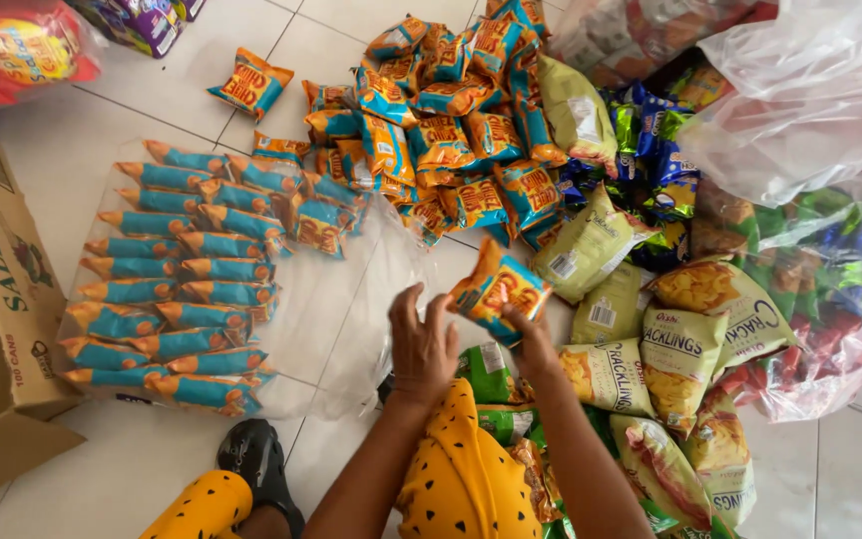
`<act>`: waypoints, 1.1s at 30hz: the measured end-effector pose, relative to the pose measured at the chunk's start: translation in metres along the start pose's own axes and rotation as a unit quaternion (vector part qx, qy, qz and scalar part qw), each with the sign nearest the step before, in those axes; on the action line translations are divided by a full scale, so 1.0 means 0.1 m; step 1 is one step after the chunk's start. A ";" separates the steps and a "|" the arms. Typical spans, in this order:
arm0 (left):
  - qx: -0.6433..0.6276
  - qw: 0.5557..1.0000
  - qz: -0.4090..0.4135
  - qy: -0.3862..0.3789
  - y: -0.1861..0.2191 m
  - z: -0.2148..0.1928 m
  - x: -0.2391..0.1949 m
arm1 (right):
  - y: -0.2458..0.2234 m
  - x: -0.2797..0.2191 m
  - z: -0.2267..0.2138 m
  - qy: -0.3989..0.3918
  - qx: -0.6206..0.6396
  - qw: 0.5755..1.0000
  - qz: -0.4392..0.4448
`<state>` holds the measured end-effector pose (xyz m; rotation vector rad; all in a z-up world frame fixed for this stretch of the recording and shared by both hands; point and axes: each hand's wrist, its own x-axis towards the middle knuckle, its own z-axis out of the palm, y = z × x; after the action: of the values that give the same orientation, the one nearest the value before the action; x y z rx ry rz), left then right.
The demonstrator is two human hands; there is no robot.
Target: Sorting and bagging various small snack packets from a pile on the floor.
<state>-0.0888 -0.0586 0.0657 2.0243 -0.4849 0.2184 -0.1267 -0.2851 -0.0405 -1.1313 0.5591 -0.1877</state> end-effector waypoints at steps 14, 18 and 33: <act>0.090 0.962 -0.252 0.050 -1.39 0.21 0.22 | 0.99 0.09 0.86 -0.098 0.161 0.979 0.078; 0.069 0.965 -0.248 0.039 -1.31 0.16 0.30 | 1.14 0.00 0.91 -0.034 -0.047 0.998 0.011; -0.003 0.995 -0.094 0.031 -0.92 -0.13 0.19 | 1.85 0.98 2.04 -0.279 -0.369 0.858 -0.224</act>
<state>-0.0316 -0.0134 0.0046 2.0365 -0.2534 0.1625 0.0364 -0.0833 -0.1755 -1.9736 -0.2045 -0.0281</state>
